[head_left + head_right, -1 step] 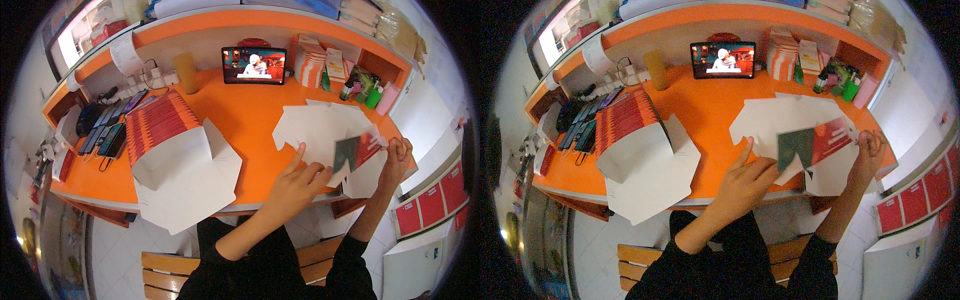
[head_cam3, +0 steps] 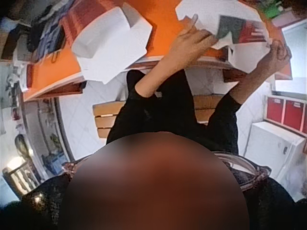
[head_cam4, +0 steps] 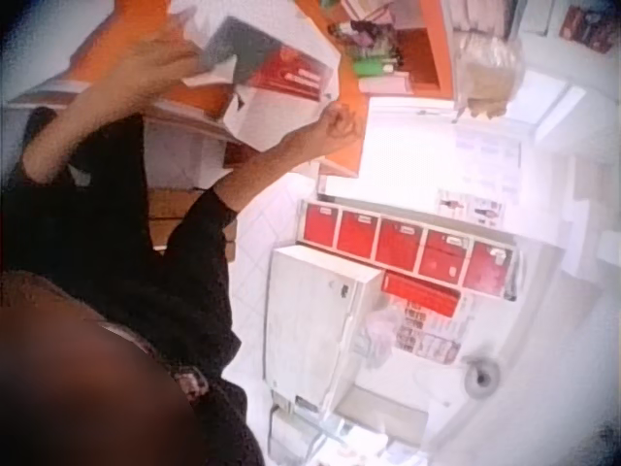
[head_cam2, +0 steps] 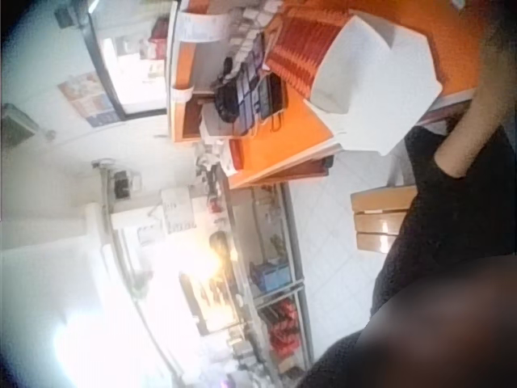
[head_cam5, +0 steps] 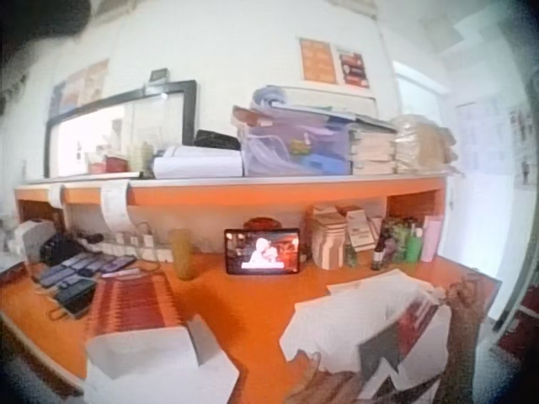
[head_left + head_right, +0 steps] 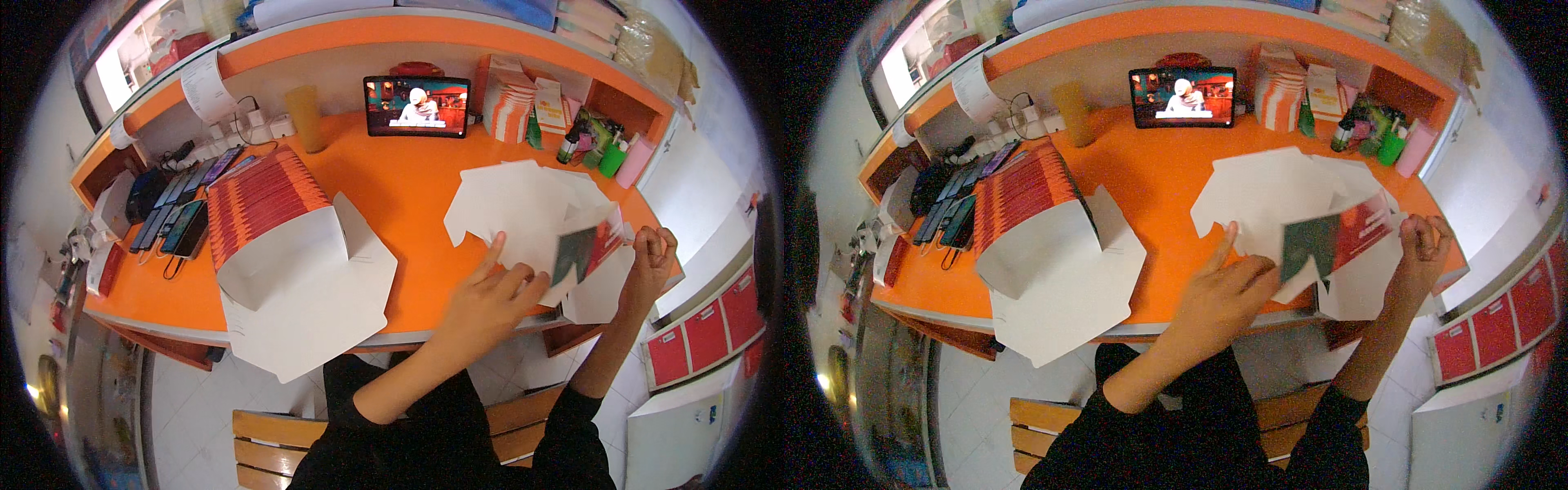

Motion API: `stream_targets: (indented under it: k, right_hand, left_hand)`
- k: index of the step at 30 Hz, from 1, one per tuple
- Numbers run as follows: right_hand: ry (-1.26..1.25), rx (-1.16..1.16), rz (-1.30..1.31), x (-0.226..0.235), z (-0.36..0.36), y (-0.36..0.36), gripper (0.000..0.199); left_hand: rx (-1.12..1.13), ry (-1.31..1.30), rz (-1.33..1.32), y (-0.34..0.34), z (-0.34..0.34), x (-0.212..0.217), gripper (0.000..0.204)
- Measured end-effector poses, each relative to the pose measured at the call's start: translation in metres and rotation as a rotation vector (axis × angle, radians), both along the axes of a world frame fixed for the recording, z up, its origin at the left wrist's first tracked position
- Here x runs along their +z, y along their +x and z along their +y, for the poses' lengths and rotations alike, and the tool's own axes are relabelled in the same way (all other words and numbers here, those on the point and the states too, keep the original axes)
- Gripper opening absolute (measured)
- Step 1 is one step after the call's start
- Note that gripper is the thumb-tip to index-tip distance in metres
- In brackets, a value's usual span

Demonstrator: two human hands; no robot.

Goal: The person repeatedly folds flat white cardboard sheets into small rectangular boxes. They pick up a sheet, fold the sides to form the box shape, and place the finished box into a stack of similar red and white boxes on the left side of the counter. The task is performed continuously throughout the clip.

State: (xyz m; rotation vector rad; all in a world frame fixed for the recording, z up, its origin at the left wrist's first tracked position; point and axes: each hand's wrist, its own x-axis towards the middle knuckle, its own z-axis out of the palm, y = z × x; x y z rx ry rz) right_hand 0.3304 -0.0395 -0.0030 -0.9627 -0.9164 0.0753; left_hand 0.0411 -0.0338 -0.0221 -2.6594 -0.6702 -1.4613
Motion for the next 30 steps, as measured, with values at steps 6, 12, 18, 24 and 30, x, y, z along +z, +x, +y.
stream_targets:
  k: [6,12,18,24,30]
  right_hand:
    - [-0.176,-0.025,-0.855,0.032,-0.051,-0.045,0.031]
    - [0.116,0.499,-0.459,0.029,-0.042,-0.039,0.043]
    - [-0.074,0.175,-0.909,0.03,-0.045,-0.052,0.014]
    - [-0.299,-0.36,-0.986,0.04,-0.048,-0.083,0.014]
    - [-0.352,-0.101,-1.268,0.038,-0.059,-0.083,0.023]
  left_hand:
    - [-0.092,0.072,0.19,0.03,-0.005,0.017,0.023]
    - [-0.383,-0.372,0.099,0.033,0.012,0.024,0.016]
    - [-0.309,-0.706,0.09,0.027,0.018,0.029,0.019]
    - [-0.369,-0.553,-0.04,0.024,0.023,0.02,0.019]
    - [-0.449,-0.624,0.125,0.014,0.022,0.026,0.018]
